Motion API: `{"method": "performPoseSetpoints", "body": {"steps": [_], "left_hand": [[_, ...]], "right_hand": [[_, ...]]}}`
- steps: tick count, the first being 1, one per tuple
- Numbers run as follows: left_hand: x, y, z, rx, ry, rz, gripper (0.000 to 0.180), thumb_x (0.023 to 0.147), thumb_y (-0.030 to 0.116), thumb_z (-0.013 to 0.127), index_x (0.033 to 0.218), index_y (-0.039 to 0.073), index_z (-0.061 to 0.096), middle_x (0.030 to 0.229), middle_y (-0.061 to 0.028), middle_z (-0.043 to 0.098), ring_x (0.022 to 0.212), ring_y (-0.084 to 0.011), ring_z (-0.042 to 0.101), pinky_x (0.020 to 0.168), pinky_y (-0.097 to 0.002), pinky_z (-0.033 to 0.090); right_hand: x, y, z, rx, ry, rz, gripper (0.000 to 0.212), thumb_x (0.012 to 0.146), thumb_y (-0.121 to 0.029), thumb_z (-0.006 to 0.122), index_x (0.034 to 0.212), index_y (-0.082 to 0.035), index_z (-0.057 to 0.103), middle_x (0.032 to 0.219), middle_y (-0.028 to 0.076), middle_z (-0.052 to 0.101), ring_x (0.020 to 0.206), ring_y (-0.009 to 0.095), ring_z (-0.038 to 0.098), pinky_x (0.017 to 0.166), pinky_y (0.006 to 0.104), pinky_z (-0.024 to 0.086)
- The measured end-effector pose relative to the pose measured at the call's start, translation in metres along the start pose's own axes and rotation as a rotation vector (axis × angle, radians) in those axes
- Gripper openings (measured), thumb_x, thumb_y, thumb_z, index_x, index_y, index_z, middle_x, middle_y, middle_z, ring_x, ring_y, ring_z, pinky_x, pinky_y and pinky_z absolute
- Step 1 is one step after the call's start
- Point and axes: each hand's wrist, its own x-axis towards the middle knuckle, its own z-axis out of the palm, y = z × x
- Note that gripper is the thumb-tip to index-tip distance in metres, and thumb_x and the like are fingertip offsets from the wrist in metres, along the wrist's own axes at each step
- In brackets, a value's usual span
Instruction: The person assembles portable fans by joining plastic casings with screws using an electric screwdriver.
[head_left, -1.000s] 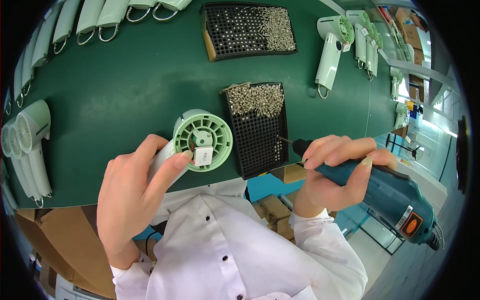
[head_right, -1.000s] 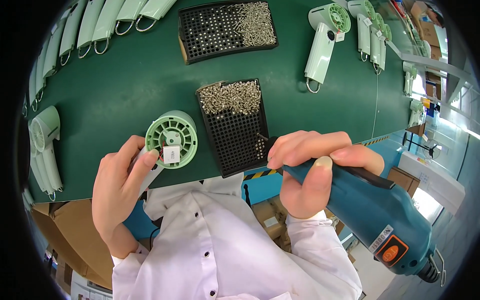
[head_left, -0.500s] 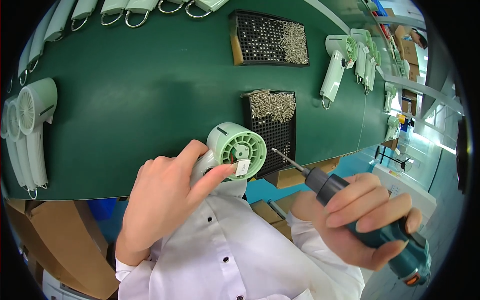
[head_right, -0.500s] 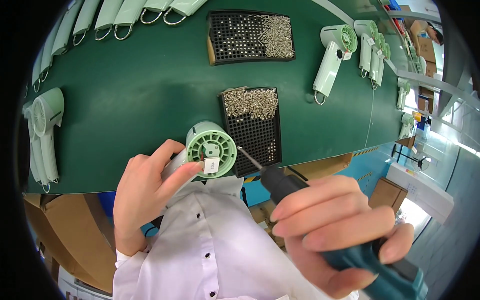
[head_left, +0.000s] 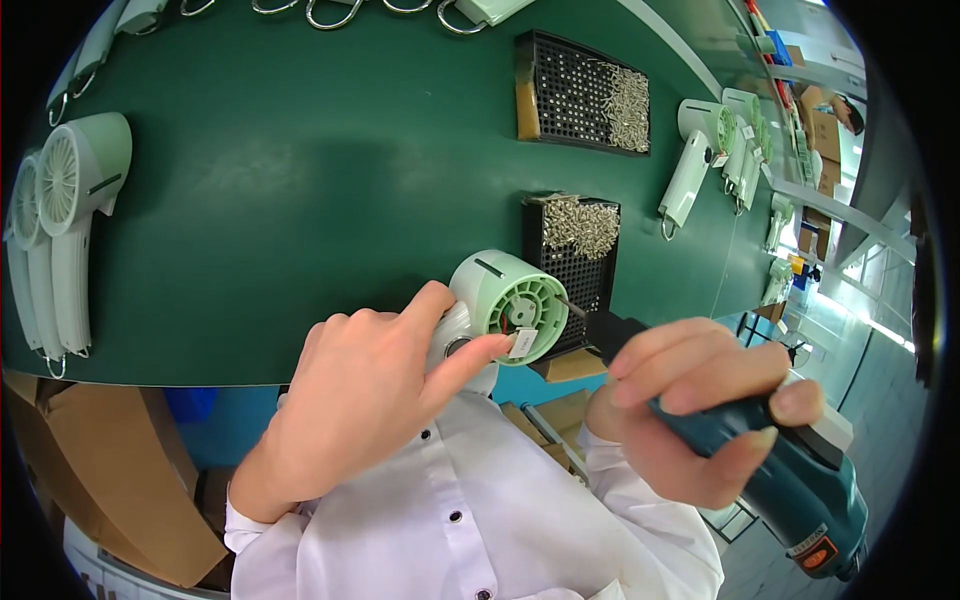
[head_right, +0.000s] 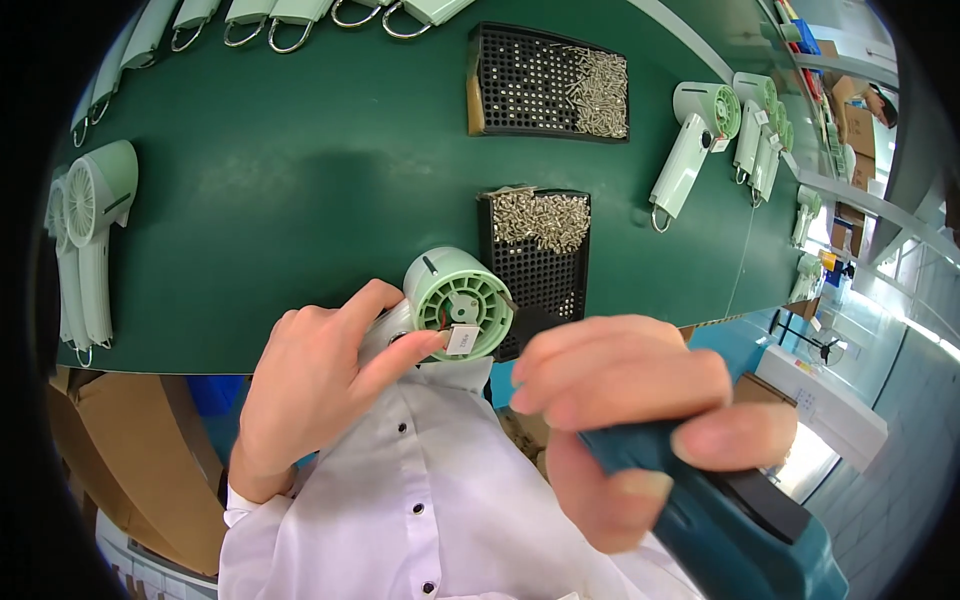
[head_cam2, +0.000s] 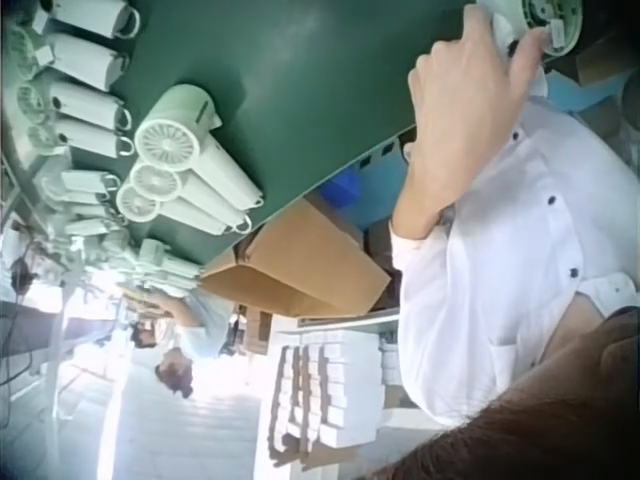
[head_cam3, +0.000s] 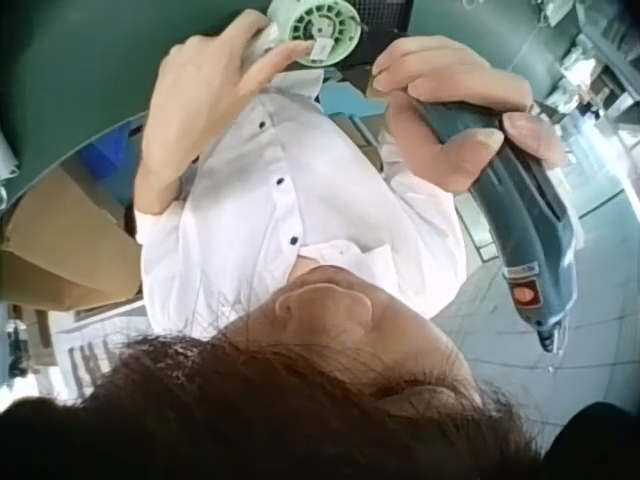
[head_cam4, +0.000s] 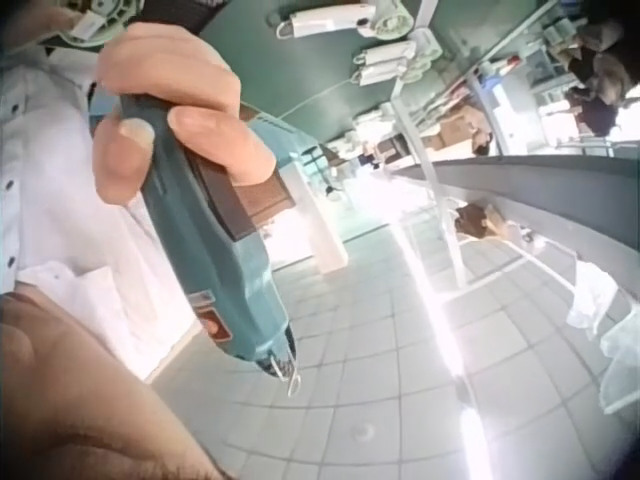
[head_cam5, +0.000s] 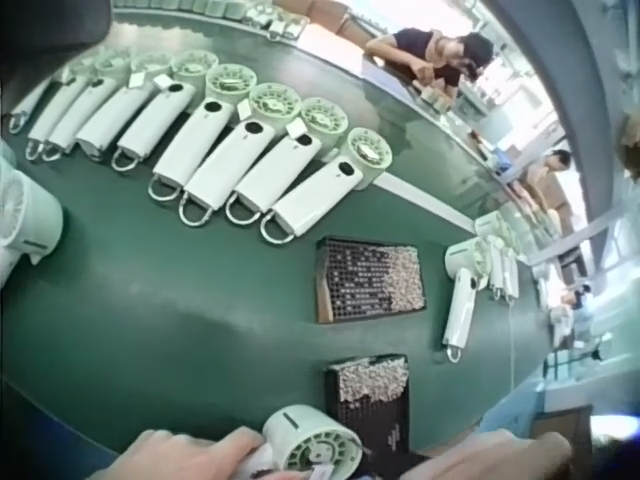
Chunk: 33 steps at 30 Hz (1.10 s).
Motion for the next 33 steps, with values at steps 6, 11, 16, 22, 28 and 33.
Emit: {"method": "performPoseSetpoints", "body": {"steps": [6, 11, 16, 22, 28, 33], "left_hand": [[0.0, -0.001, 0.0, -0.019, 0.009, 0.019, 0.038, 0.088, 0.038, 0.068, 0.09, 0.001, 0.059, 0.05, -0.0135, 0.052, 0.044, -0.0308, 0.053, 0.045, -0.0368, 0.04], [-0.001, -0.001, 0.001, -0.016, 0.018, 0.033, 0.038, 0.088, 0.037, 0.068, 0.091, 0.001, 0.059, 0.05, -0.0132, 0.052, 0.043, -0.0309, 0.052, 0.045, -0.0365, 0.04], [-0.002, 0.002, 0.001, -0.009, 0.038, 0.031, 0.037, 0.087, 0.037, 0.069, 0.091, 0.001, 0.06, 0.05, -0.0129, 0.051, 0.042, -0.0309, 0.05, 0.044, -0.0363, 0.038], [-0.001, 0.005, 0.001, 0.009, 0.021, -0.031, 0.035, 0.088, 0.036, 0.068, 0.091, 0.001, 0.061, 0.05, -0.0127, 0.051, 0.042, -0.0292, 0.05, 0.046, -0.0359, 0.037], [-0.002, 0.009, 0.005, -0.048, 0.015, -0.046, 0.037, 0.089, 0.037, 0.066, 0.089, 0.0, 0.06, 0.051, -0.0142, 0.052, 0.043, -0.0295, 0.052, 0.046, -0.0364, 0.039], [0.0, 0.014, 0.0, -0.135, -0.015, -0.12, 0.039, 0.09, 0.036, 0.066, 0.085, -0.002, 0.059, 0.05, -0.0143, 0.051, 0.042, -0.0295, 0.052, 0.046, -0.0361, 0.039]], "right_hand": [[-0.004, 0.007, 0.001, -0.015, -0.04, 0.041, 0.026, 0.097, -0.025, 0.047, 0.113, -0.006, 0.041, 0.073, 0.014, 0.054, 0.044, 0.025, 0.057, 0.042, 0.0374, 0.052], [-0.003, 0.011, -0.001, -0.014, -0.055, 0.041, 0.023, 0.097, -0.025, 0.045, 0.109, -0.007, 0.04, 0.072, 0.013, 0.054, 0.045, 0.024, 0.056, 0.042, 0.0381, 0.053], [0.0, 0.011, -0.005, -0.043, -0.095, 0.052, 0.021, 0.097, -0.025, 0.044, 0.108, -0.008, 0.039, 0.071, 0.012, 0.053, 0.047, 0.024, 0.055, 0.047, 0.0409, 0.053], [-0.009, 0.007, -0.005, 0.042, -0.049, 0.161, 0.029, 0.097, -0.028, 0.045, 0.118, -0.007, 0.04, 0.072, 0.012, 0.054, 0.049, 0.025, 0.055, 0.05, 0.0421, 0.054], [-0.018, -0.02, -0.036, 0.102, 0.165, -0.032, 0.032, 0.098, -0.027, 0.046, 0.122, -0.006, 0.041, 0.074, 0.013, 0.054, 0.046, 0.023, 0.054, 0.043, 0.0379, 0.051], [-0.035, -0.004, -0.057, -0.053, 0.317, 0.185, 0.024, 0.097, -0.02, 0.048, 0.117, -0.012, 0.039, 0.07, 0.013, 0.054, 0.042, 0.023, 0.051, 0.042, 0.0403, 0.049]]}}
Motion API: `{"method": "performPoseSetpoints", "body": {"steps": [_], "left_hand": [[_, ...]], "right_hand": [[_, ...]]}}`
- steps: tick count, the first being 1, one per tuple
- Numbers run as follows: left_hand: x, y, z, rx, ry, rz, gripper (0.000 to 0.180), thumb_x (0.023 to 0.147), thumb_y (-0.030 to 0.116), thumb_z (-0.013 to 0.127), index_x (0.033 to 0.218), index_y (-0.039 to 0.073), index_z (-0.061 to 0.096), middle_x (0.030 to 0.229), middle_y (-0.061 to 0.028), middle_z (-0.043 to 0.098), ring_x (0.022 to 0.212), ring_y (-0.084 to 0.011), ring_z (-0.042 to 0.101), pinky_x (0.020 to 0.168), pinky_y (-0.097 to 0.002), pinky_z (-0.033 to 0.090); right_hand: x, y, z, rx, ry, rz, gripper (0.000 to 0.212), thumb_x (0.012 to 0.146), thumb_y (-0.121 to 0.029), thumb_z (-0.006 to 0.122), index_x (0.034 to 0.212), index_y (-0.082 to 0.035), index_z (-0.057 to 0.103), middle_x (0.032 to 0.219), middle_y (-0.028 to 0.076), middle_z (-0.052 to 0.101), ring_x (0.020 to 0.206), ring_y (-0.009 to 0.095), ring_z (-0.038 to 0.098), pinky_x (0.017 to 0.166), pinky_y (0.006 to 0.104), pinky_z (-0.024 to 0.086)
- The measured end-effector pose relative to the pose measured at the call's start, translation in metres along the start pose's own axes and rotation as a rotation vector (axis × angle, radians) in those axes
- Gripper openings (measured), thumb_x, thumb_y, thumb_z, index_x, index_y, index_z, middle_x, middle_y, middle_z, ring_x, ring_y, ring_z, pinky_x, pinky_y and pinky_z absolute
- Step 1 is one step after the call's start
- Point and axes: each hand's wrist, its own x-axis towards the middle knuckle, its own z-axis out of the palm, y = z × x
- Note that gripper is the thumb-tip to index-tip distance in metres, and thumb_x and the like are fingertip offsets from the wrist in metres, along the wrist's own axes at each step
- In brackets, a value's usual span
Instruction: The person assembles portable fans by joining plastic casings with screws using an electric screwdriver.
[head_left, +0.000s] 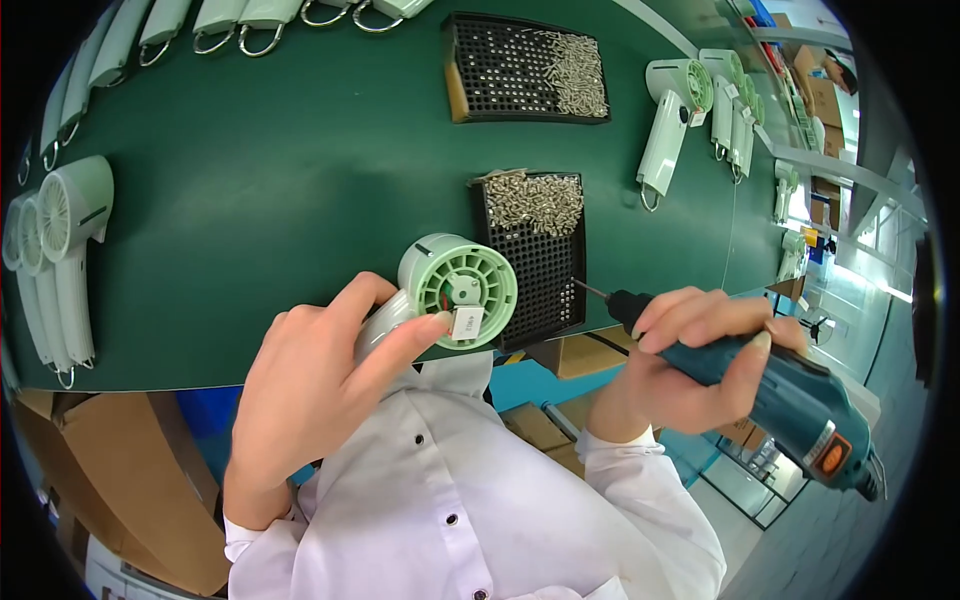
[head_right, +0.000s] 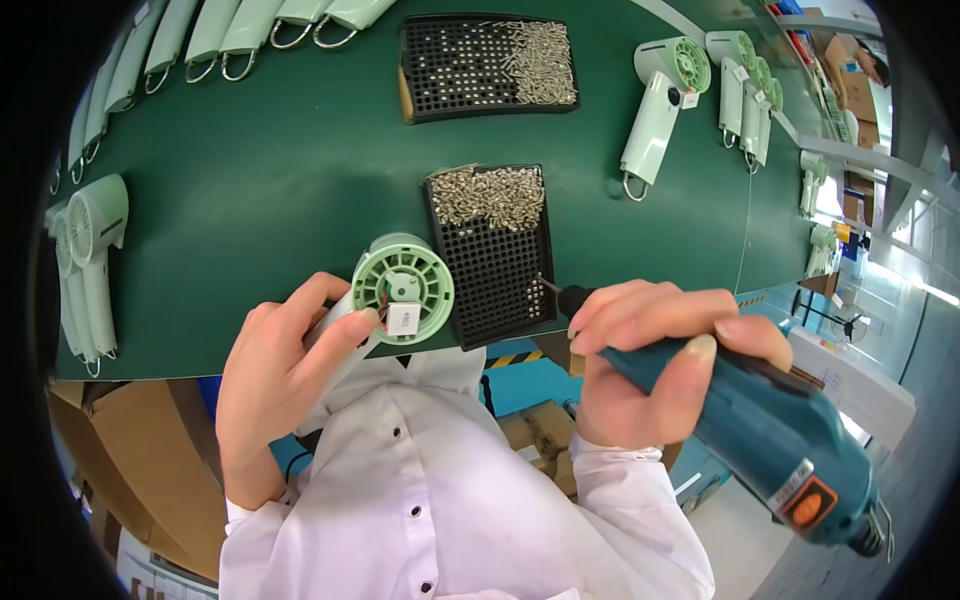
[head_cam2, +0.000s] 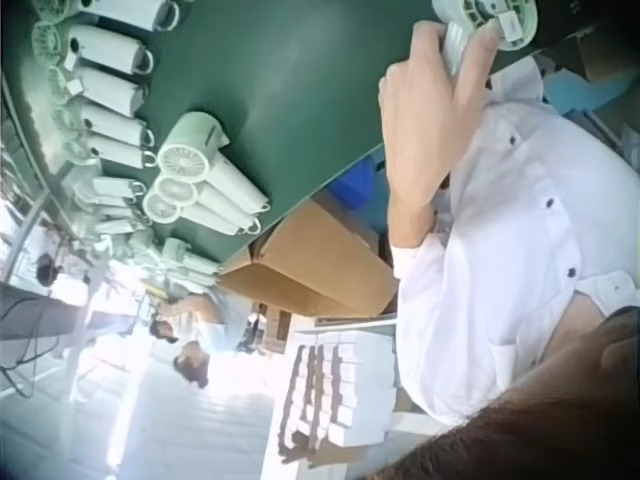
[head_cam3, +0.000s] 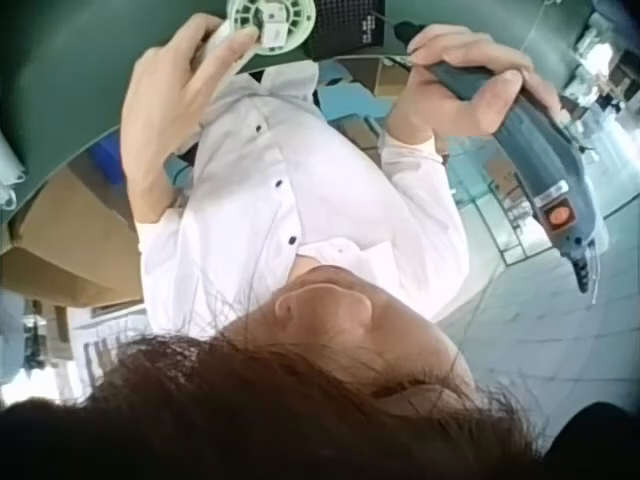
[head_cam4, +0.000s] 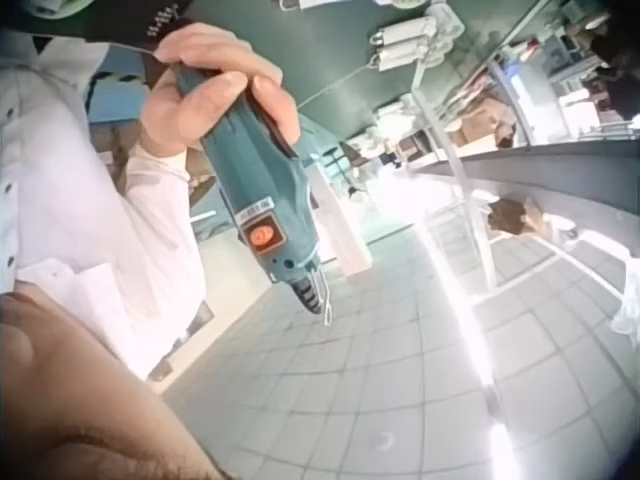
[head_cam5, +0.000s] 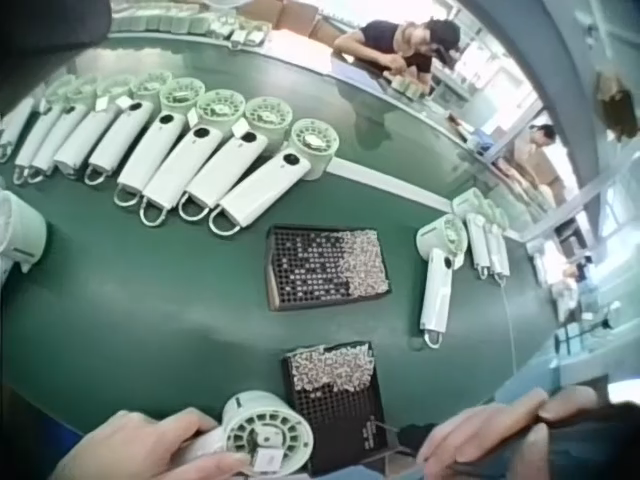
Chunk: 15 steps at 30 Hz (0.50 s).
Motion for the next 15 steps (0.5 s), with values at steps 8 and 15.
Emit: {"method": "performPoseSetpoints", "body": {"steps": [8, 15], "left_hand": [[0.002, 0.004, 0.003, -0.02, 0.055, 0.002, 0.036, 0.085, 0.034, 0.07, 0.084, -0.002, 0.064, 0.051, -0.0136, 0.051, 0.039, -0.0264, 0.044, 0.046, -0.035, 0.034], [0.001, 0.003, 0.004, 0.015, 0.06, -0.014, 0.036, 0.085, 0.034, 0.07, 0.084, -0.002, 0.065, 0.052, -0.0136, 0.052, 0.041, -0.0261, 0.044, 0.049, -0.0351, 0.036]], "right_hand": [[-0.001, 0.016, -0.004, -0.029, 0.081, -0.045, 0.022, 0.095, -0.017, 0.041, 0.114, -0.007, 0.046, 0.066, 0.012, 0.05, 0.036, 0.02, 0.044, 0.035, 0.0353, 0.044], [-0.002, 0.019, -0.006, -0.048, -0.017, -0.058, 0.016, 0.096, -0.016, 0.042, 0.11, -0.008, 0.044, 0.067, 0.012, 0.051, 0.037, 0.02, 0.046, 0.035, 0.0355, 0.045]]}}
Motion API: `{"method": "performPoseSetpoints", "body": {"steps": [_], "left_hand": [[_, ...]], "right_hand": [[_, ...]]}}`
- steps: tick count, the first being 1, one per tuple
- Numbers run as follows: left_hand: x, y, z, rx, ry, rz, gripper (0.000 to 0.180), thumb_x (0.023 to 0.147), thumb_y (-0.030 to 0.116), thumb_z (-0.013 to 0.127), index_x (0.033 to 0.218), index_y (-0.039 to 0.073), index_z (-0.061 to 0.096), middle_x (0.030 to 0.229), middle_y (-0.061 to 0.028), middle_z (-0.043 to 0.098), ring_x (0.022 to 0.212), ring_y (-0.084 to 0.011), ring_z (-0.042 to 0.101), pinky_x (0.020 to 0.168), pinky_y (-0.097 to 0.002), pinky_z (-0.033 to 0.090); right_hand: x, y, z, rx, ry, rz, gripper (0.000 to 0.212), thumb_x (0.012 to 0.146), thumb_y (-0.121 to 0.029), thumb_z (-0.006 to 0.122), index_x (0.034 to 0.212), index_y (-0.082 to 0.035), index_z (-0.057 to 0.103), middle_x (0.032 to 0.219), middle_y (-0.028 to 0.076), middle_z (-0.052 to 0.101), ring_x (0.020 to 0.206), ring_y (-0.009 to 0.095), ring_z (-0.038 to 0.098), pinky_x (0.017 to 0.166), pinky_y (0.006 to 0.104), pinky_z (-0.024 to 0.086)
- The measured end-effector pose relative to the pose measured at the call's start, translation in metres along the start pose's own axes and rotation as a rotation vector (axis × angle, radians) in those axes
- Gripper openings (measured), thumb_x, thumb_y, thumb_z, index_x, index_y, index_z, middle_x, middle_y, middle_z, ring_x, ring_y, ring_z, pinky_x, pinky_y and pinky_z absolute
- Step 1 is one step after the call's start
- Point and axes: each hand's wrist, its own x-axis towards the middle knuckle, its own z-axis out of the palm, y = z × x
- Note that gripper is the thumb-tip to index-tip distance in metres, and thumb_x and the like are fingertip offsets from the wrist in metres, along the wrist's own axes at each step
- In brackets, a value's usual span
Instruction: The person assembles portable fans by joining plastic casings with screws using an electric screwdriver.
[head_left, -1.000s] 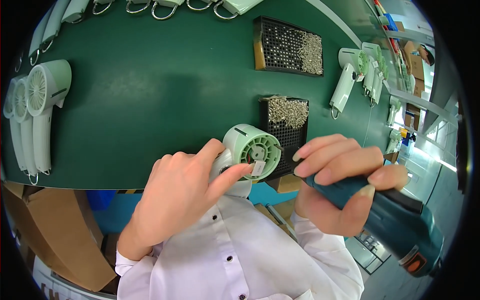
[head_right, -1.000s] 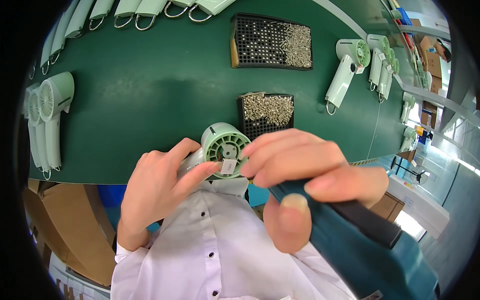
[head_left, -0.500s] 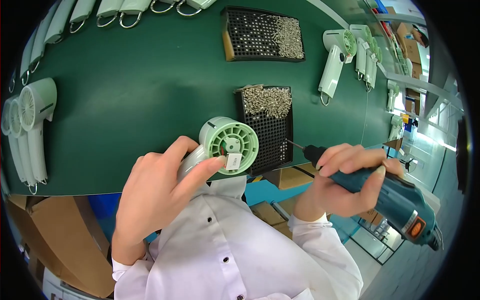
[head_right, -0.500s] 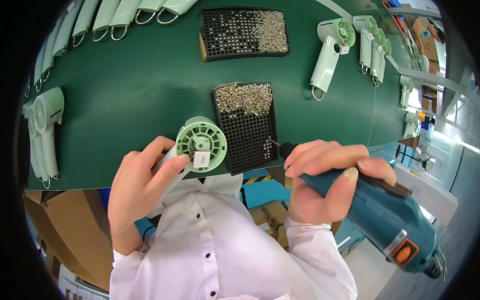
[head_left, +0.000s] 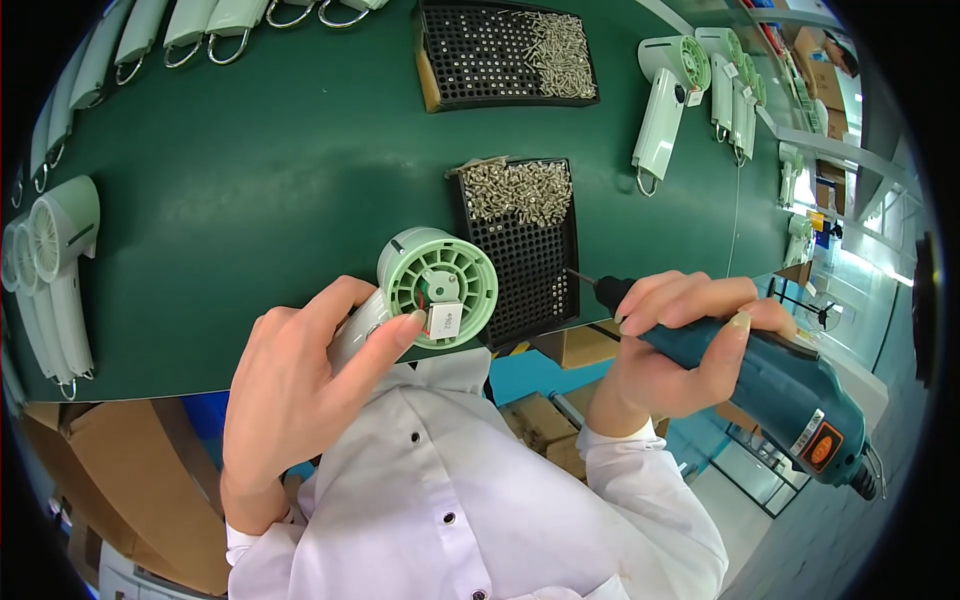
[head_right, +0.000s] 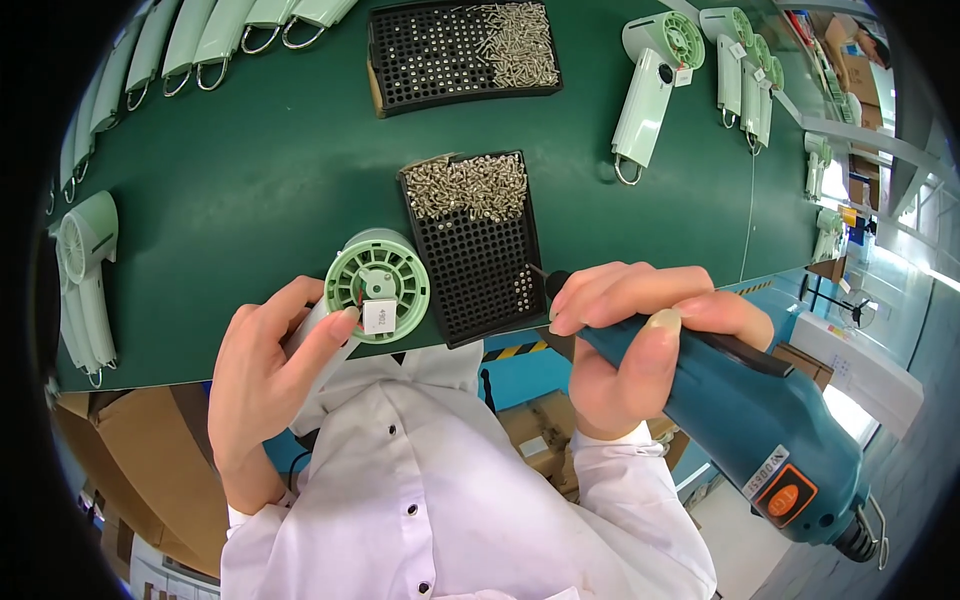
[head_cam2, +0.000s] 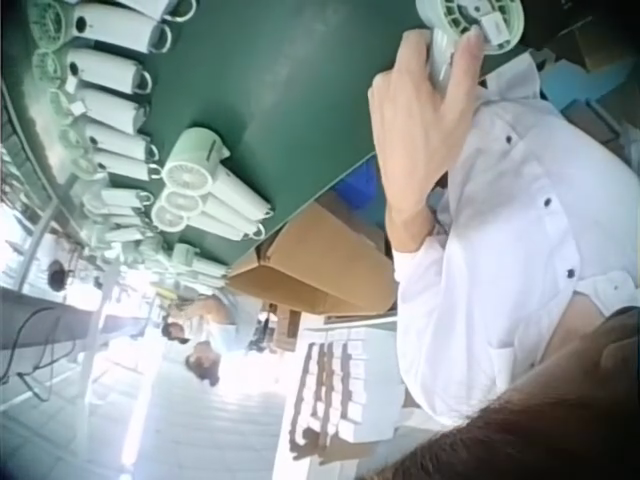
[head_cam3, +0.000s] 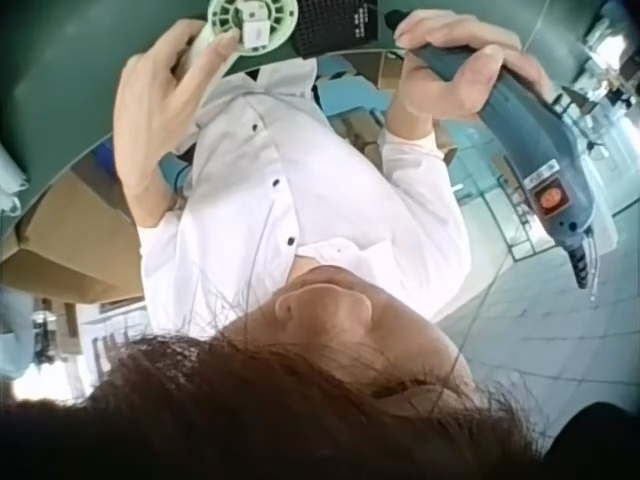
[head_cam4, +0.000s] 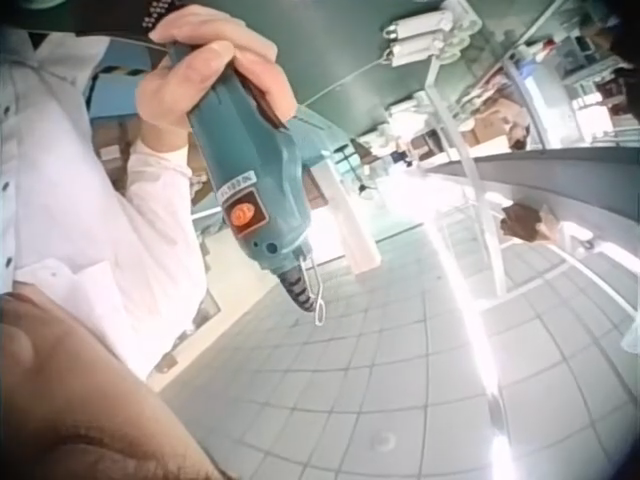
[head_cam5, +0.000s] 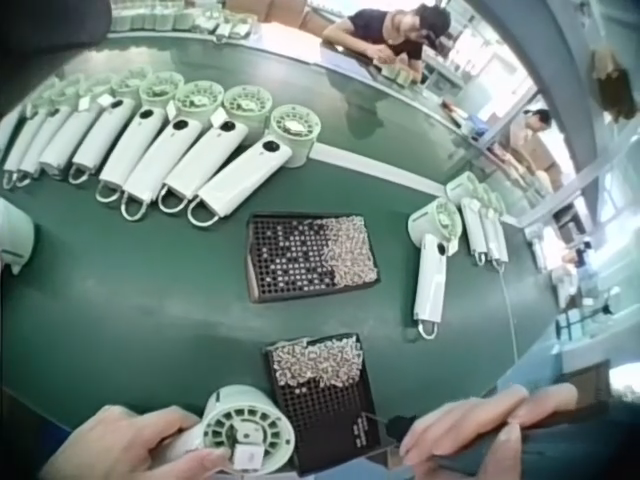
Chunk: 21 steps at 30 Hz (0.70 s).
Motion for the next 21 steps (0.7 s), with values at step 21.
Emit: {"method": "performPoseSetpoints", "body": {"steps": [21], "left_hand": [[-0.004, -0.008, 0.004, 0.199, 0.026, 0.139, 0.049, 0.086, 0.046, 0.069, 0.081, 0.0, 0.053, 0.049, -0.0133, 0.049, 0.043, -0.0334, 0.049, 0.046, -0.0394, 0.038]], "right_hand": [[0.007, -0.035, 0.008, 0.101, 0.203, -0.09, 0.022, 0.095, -0.022, 0.044, 0.104, -0.002, 0.048, 0.065, 0.009, 0.046, 0.037, 0.017, 0.042, 0.034, 0.0311, 0.037]]}}
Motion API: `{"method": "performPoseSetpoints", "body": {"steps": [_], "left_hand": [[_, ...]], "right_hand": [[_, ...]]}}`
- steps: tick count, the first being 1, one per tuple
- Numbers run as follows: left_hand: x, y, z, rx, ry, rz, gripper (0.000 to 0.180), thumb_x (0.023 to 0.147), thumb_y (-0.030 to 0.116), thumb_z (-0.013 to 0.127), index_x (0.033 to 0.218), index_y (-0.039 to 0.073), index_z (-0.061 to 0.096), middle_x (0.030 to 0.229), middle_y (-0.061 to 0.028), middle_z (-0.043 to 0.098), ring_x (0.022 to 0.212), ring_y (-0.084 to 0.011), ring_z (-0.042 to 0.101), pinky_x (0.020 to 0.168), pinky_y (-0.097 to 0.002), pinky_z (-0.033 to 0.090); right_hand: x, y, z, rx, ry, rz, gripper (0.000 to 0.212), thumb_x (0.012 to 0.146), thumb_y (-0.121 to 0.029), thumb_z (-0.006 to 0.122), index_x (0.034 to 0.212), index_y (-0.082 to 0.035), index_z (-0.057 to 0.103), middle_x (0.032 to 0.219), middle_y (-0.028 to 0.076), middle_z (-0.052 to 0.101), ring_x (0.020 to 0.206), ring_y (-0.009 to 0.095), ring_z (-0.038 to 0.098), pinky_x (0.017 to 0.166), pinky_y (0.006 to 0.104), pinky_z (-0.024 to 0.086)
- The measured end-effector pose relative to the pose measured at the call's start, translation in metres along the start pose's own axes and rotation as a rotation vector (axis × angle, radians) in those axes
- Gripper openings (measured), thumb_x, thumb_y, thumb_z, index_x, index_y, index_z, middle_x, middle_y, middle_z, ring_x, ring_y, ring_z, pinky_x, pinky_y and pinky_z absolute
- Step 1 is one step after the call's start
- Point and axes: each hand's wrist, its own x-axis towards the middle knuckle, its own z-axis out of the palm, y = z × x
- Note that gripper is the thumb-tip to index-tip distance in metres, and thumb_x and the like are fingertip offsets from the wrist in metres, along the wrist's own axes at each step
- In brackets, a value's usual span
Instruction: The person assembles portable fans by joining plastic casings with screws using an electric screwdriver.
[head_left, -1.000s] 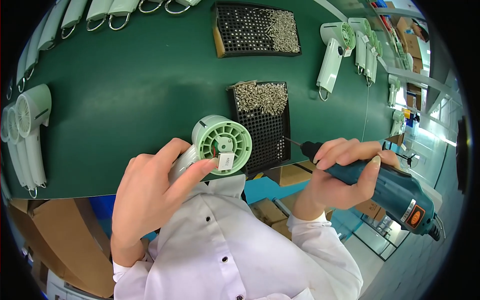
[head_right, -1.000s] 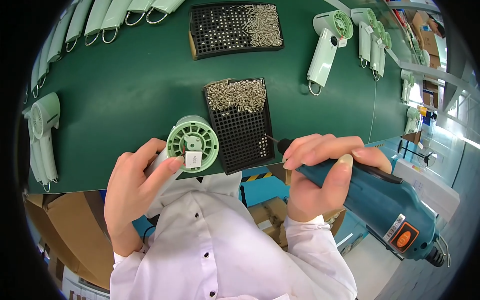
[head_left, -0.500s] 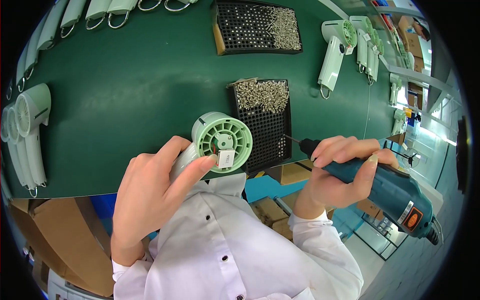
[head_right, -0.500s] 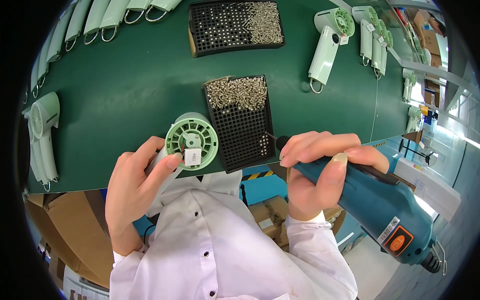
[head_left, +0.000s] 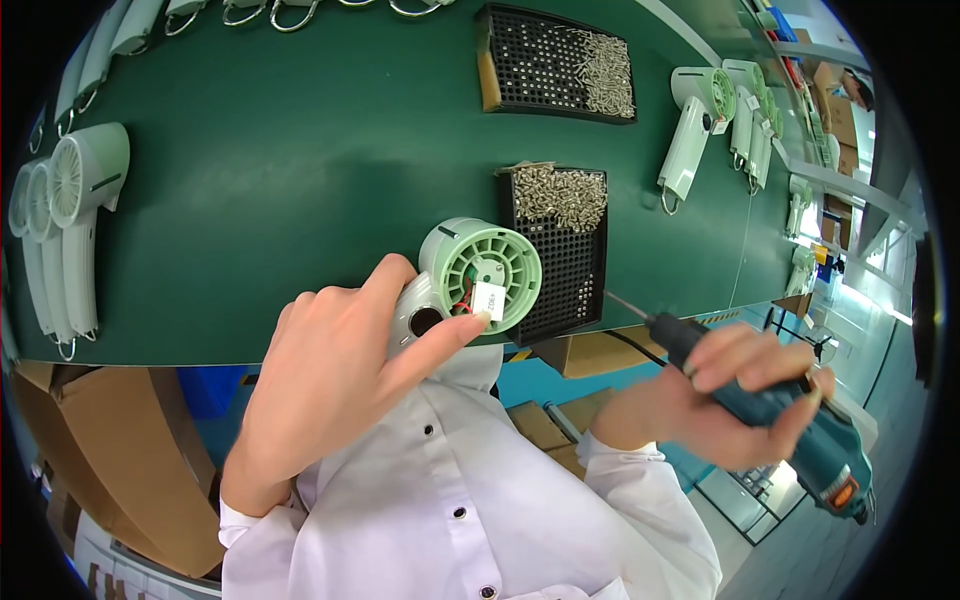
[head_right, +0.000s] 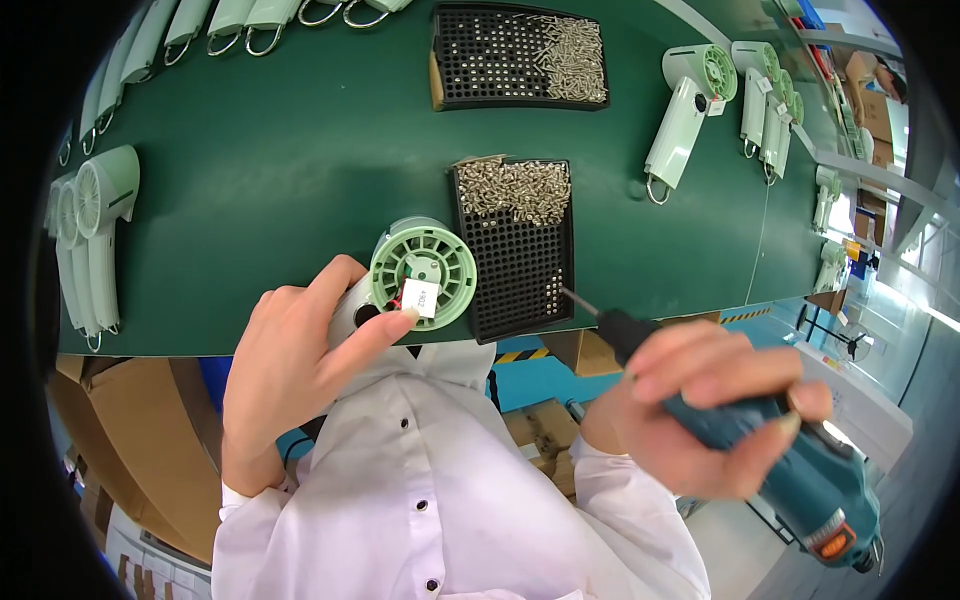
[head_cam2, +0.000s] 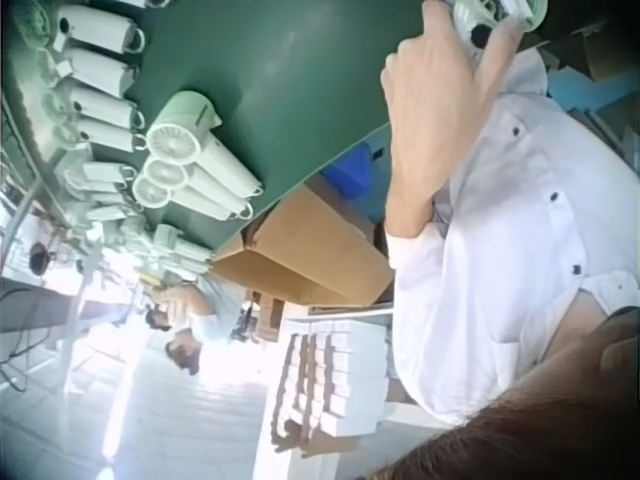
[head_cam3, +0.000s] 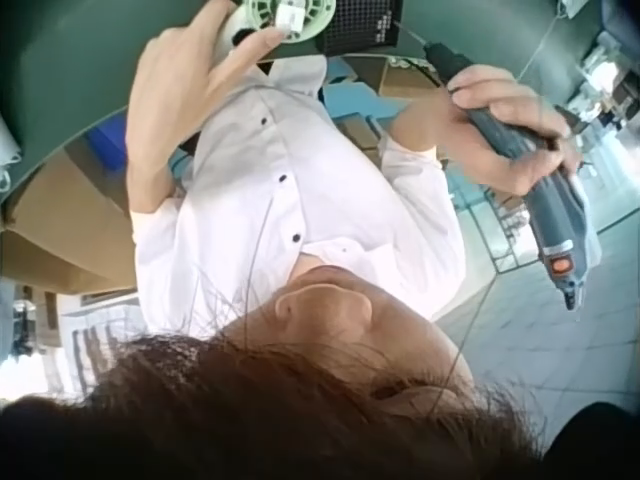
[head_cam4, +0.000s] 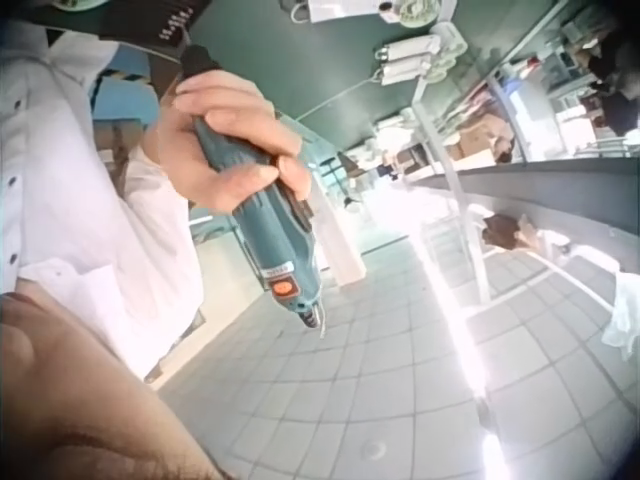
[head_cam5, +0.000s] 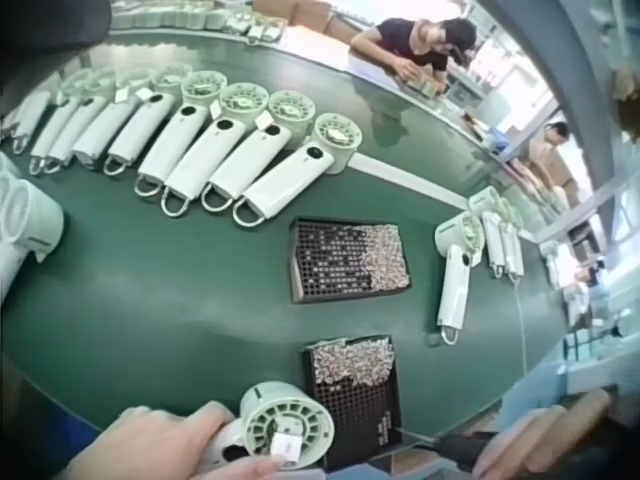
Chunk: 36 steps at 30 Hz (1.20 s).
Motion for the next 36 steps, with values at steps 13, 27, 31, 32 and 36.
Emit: {"method": "performPoseSetpoints", "body": {"steps": [13, 27, 31, 32, 36], "left_hand": [[-0.001, -0.005, 0.0, -0.037, -0.028, -0.046, 0.037, 0.089, 0.038, 0.065, 0.083, 0.002, 0.058, 0.055, -0.0128, 0.056, 0.047, -0.0318, 0.05, 0.054, -0.0374, 0.039], [0.004, -0.003, -0.001, -0.093, -0.03, -0.046, 0.036, 0.085, 0.035, 0.07, 0.084, 0.001, 0.061, 0.054, -0.0123, 0.055, 0.043, -0.0271, 0.049, 0.047, -0.0346, 0.036], [0.005, 0.001, -0.001, -0.142, -0.035, -0.076, 0.037, 0.086, 0.036, 0.069, 0.082, 0.0, 0.06, 0.051, -0.0119, 0.052, 0.041, -0.0264, 0.047, 0.046, -0.0347, 0.035], [0.005, 0.002, 0.0, -0.176, -0.007, -0.07, 0.042, 0.088, 0.039, 0.068, 0.079, 0.0, 0.059, 0.049, -0.0128, 0.05, 0.041, -0.0298, 0.048, 0.045, -0.0366, 0.036], [0.006, 0.004, -0.002, -0.149, -0.037, -0.078, 0.041, 0.087, 0.038, 0.068, 0.08, -0.001, 0.059, 0.05, -0.0127, 0.051, 0.041, -0.0296, 0.048, 0.046, -0.0367, 0.036]], "right_hand": [[-0.002, -0.012, 0.042, 0.274, -0.34, 0.009, 0.034, 0.095, -0.028, 0.046, 0.108, 0.003, 0.046, 0.07, 0.01, 0.047, 0.038, 0.017, 0.045, 0.036, 0.0313, 0.041], [-0.013, 0.023, -0.008, -0.133, -0.055, 0.06, 0.021, 0.096, -0.023, 0.043, 0.11, -0.006, 0.046, 0.065, 0.01, 0.049, 0.036, 0.018, 0.043, 0.034, 0.0332, 0.041], [-0.013, 0.027, -0.009, -0.131, -0.016, 0.071, 0.021, 0.096, -0.022, 0.043, 0.109, -0.007, 0.046, 0.065, 0.01, 0.05, 0.035, 0.018, 0.043, 0.034, 0.0332, 0.041], [-0.014, 0.029, -0.01, -0.113, -0.024, 0.084, 0.02, 0.096, -0.022, 0.043, 0.109, -0.007, 0.046, 0.065, 0.01, 0.051, 0.035, 0.018, 0.043, 0.033, 0.0333, 0.041], [-0.015, 0.03, -0.013, -0.104, -0.012, 0.085, 0.019, 0.096, -0.021, 0.042, 0.108, -0.007, 0.046, 0.065, 0.011, 0.051, 0.035, 0.018, 0.043, 0.033, 0.0334, 0.041]]}}
